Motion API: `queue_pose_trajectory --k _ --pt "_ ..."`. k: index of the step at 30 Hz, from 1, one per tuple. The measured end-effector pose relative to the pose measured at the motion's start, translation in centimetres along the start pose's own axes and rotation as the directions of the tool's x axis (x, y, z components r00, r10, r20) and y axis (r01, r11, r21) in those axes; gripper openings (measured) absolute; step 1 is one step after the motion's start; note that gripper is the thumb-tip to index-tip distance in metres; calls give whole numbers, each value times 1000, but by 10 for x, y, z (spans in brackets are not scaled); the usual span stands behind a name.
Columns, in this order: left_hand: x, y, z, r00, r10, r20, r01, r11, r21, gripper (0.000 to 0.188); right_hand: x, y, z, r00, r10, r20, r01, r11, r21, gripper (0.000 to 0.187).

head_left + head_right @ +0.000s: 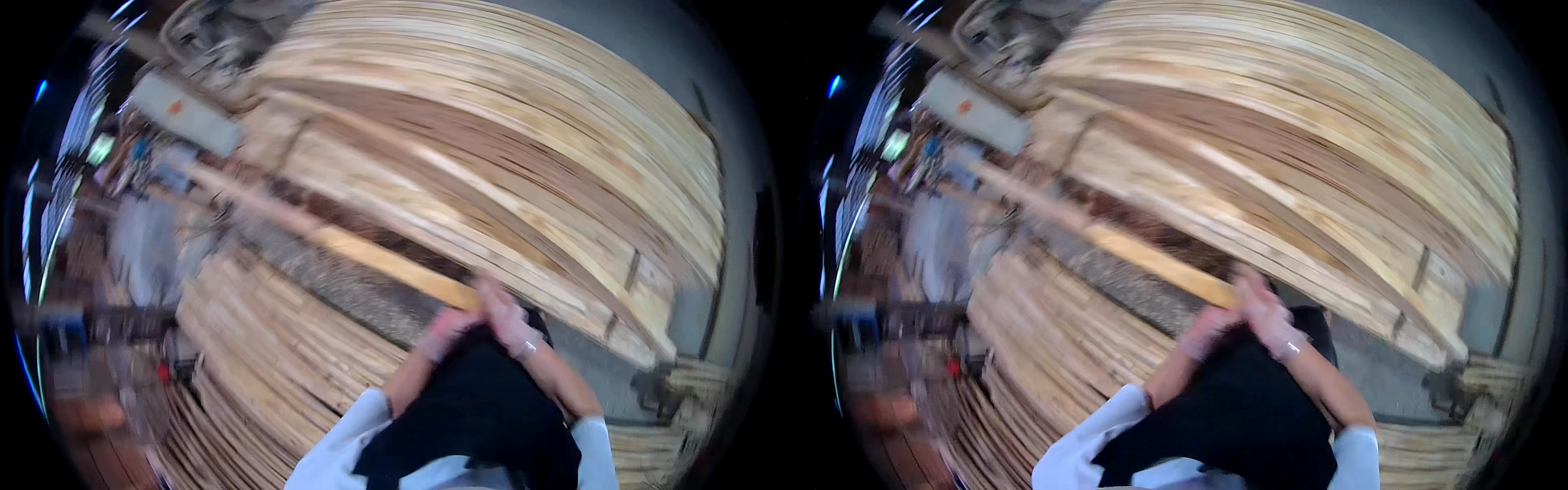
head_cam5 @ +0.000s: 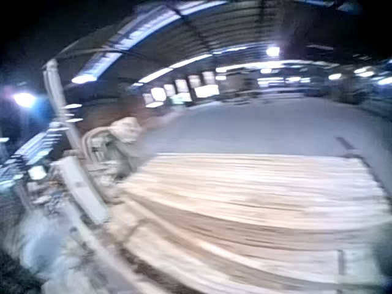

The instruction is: The person picks up thin wooden planks from a large stack, moves them individually, and places them onto another stack or into a processing machine.

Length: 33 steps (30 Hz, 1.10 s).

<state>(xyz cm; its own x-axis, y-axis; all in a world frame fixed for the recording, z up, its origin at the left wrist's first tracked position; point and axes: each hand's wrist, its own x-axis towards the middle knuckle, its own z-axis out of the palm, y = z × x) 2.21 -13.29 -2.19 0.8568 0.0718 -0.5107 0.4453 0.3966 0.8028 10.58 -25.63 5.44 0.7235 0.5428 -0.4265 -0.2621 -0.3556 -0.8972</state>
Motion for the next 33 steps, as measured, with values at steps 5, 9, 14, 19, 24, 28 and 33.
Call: queue_pose_trajectory --k 5,9,14,19,24,28,33 --pt "-4 48 -44 978 107 -178 -160 934 -321 17 46 19 27 935 -298 194 286 954 89 60" --pt "15 60 -117 920 36 -391 -277 765 -581 24 35 56 -54 944 38 328 74 944 -322 71" --pt "30 62 -110 765 123 -632 -532 673 -514 27 15 163 -208 901 378 -212 -428 707 -563 72" --pt "40 4 -87 943 -253 -218 11 674 -738 15 -37 267 -363 741 194 -642 -670 255 -697 48" --pt "70 -16 53 841 -447 -303 178 759 -626 23 -42 343 -415 697 276 -662 -691 14 -722 41" --pt "68 -21 65 851 -448 -272 181 738 -651 27 -12 348 -433 698 379 -607 -648 -25 -761 24" --pt "65 -28 47 846 -442 -297 149 733 -664 28 -23 326 -429 741 432 -514 -528 -97 -843 14"
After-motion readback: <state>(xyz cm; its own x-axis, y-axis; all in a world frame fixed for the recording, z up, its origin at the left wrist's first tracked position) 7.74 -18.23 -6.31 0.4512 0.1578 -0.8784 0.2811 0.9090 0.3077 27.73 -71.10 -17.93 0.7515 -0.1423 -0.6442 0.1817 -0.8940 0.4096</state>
